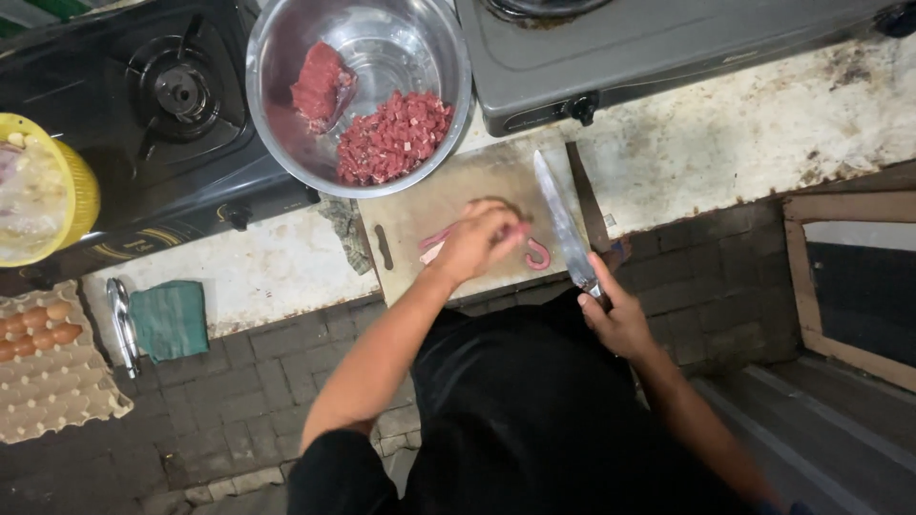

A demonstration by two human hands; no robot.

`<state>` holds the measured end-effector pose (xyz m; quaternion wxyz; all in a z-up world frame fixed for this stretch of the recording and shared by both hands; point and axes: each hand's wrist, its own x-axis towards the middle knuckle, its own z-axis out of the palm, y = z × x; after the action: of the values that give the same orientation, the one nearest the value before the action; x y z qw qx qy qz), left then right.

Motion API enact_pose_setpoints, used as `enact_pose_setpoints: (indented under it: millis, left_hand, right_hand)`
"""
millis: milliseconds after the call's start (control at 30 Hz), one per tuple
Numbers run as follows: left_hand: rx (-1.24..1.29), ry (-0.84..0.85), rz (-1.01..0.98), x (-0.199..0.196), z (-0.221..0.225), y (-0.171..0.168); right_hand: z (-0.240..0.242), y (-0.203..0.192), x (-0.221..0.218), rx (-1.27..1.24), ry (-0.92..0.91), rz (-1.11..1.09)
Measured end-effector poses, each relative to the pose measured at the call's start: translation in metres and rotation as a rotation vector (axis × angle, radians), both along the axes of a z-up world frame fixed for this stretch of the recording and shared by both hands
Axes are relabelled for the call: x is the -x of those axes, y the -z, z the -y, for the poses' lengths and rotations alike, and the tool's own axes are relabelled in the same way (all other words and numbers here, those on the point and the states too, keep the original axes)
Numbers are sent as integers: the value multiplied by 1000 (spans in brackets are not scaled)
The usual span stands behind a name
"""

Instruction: Dicing raw meat into small pieces on a wooden cutting board using a kitchen knife and placing them into a bowl.

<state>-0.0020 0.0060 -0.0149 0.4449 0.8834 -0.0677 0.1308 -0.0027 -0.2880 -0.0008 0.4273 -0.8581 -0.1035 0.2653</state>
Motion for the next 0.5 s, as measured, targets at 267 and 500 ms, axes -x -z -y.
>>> enact_pose_setpoints:
  millis: [267,500]
  left_hand:
    - [445,-334,-25,38,-46,-51]
    - [-77,-288,40,56,-59,-31]
  right_hand:
    - [0,2,1,-56,31,-9]
    - [-16,-10,-2,4,-24,-96]
